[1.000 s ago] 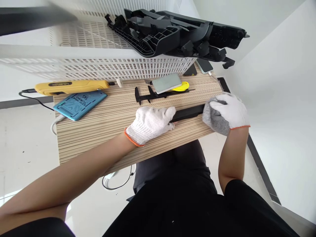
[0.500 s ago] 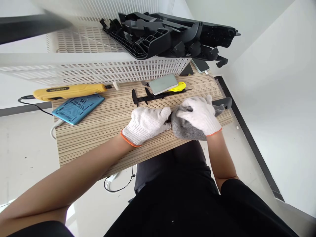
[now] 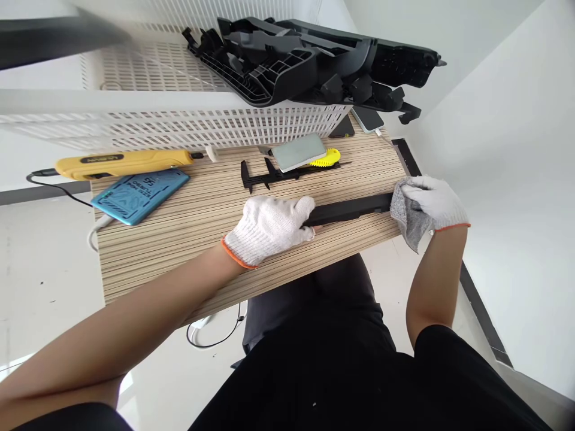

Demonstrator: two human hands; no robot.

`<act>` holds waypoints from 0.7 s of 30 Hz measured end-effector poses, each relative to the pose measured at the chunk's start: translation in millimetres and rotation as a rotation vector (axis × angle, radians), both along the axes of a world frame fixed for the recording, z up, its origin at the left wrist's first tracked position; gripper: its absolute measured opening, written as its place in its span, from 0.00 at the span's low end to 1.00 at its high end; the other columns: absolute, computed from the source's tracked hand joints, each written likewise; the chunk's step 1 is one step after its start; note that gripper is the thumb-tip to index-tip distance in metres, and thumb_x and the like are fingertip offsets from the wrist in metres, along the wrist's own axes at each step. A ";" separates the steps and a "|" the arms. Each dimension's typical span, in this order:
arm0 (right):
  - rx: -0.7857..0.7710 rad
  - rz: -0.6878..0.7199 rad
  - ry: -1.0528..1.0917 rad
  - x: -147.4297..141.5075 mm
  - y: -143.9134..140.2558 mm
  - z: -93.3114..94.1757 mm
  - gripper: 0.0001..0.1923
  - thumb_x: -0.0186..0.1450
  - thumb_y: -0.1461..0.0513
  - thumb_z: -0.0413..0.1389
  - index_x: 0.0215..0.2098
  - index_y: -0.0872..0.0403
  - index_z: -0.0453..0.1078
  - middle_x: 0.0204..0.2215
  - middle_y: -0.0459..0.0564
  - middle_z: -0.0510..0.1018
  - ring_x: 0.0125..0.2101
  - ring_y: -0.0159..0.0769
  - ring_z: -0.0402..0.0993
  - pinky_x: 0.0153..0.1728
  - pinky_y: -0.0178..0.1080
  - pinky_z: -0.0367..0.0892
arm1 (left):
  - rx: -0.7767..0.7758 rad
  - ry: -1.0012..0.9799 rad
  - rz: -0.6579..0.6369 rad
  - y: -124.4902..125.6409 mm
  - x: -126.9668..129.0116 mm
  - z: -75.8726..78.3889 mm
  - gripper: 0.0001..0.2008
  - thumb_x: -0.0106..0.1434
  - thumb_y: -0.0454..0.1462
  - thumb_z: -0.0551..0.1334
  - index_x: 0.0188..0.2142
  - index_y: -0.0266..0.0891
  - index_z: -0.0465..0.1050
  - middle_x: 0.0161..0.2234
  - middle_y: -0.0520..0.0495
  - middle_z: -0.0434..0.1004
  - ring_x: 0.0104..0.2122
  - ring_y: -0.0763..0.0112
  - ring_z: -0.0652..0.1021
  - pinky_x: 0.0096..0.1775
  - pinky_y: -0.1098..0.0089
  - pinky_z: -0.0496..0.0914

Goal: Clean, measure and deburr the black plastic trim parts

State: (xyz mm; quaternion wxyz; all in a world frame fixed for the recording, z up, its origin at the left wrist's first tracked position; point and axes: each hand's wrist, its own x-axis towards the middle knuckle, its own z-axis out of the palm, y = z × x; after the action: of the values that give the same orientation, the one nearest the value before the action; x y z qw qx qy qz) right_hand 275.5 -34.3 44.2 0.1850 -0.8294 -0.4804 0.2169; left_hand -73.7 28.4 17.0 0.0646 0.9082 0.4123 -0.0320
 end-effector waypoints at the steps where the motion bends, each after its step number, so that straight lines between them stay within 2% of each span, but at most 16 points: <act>1: -0.004 0.032 -0.034 -10.0 3.2 1.6 0.09 0.66 0.51 0.61 0.40 0.44 0.78 0.47 0.45 0.84 0.48 0.46 0.79 0.54 0.49 0.71 | 0.000 0.002 0.003 0.0 0.0 -0.5 0.19 0.65 0.51 0.63 0.48 0.43 0.78 0.30 0.42 0.83 0.32 0.50 0.83 0.27 0.65 0.57; 3: -0.018 0.104 -0.092 -35.0 11.3 4.9 0.10 0.65 0.51 0.62 0.38 0.46 0.78 0.47 0.47 0.84 0.49 0.49 0.78 0.58 0.54 0.68 | -0.002 0.002 0.017 -0.1 0.0 -0.9 0.20 0.65 0.51 0.63 0.48 0.43 0.78 0.30 0.42 0.83 0.32 0.49 0.83 0.27 0.65 0.57; 5: -0.024 0.192 -0.119 -62.9 19.1 6.7 0.11 0.64 0.50 0.62 0.32 0.47 0.77 0.43 0.48 0.85 0.49 0.50 0.77 0.62 0.56 0.64 | 0.003 -0.004 0.027 -0.8 -0.2 -0.6 0.20 0.64 0.51 0.64 0.48 0.43 0.78 0.30 0.42 0.83 0.32 0.50 0.83 0.28 0.66 0.58; 7: -0.022 0.362 -0.155 -91.2 24.5 5.9 0.13 0.67 0.50 0.61 0.29 0.47 0.76 0.39 0.48 0.84 0.46 0.48 0.76 0.59 0.55 0.64 | 0.024 -0.011 0.021 -1.8 -0.5 0.1 0.18 0.63 0.50 0.64 0.48 0.43 0.78 0.30 0.42 0.83 0.32 0.50 0.83 0.28 0.66 0.57; 9: 0.021 0.468 -0.186 -118.7 26.7 2.9 0.12 0.68 0.50 0.60 0.31 0.46 0.78 0.40 0.46 0.84 0.45 0.47 0.76 0.57 0.54 0.65 | 0.038 -0.019 0.002 -2.6 -0.7 1.0 0.17 0.63 0.48 0.64 0.47 0.42 0.79 0.31 0.41 0.83 0.32 0.50 0.83 0.27 0.65 0.57; 14: 0.099 0.483 -0.236 -168.9 24.5 -6.6 0.11 0.69 0.49 0.60 0.39 0.45 0.79 0.42 0.46 0.85 0.52 0.48 0.76 0.57 0.51 0.66 | 0.045 -0.050 0.008 -0.6 -1.2 2.6 0.16 0.66 0.49 0.61 0.43 0.42 0.79 0.31 0.39 0.83 0.31 0.51 0.82 0.27 0.64 0.56; 17: 0.161 0.494 -0.245 -169.1 24.6 -7.9 0.13 0.71 0.48 0.59 0.37 0.46 0.77 0.41 0.46 0.86 0.49 0.45 0.77 0.59 0.49 0.66 | 0.053 -0.044 0.011 1.8 -2.0 2.7 0.16 0.66 0.50 0.61 0.44 0.42 0.79 0.31 0.39 0.83 0.32 0.50 0.83 0.27 0.64 0.57; 19: 0.139 0.492 -0.250 -153.8 24.4 -6.3 0.13 0.70 0.49 0.59 0.32 0.47 0.76 0.37 0.46 0.85 0.44 0.43 0.77 0.59 0.49 0.65 | 0.048 -0.039 0.004 2.9 -2.7 2.4 0.16 0.65 0.49 0.63 0.44 0.42 0.78 0.31 0.39 0.83 0.33 0.49 0.83 0.27 0.64 0.57; 21: 0.085 0.432 -0.267 -128.1 21.7 -3.7 0.14 0.68 0.50 0.60 0.29 0.48 0.75 0.33 0.46 0.84 0.41 0.43 0.77 0.56 0.50 0.67 | 0.032 -0.037 0.010 3.4 -3.3 2.0 0.16 0.63 0.48 0.65 0.45 0.43 0.78 0.30 0.41 0.83 0.32 0.49 0.83 0.28 0.65 0.58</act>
State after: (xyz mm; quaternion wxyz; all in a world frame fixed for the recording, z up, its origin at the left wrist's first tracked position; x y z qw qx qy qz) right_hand 147.5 -12.6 40.5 0.1040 -0.7203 -0.6753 0.1196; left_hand -77.0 31.8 19.0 0.0579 0.9075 0.4160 -0.0084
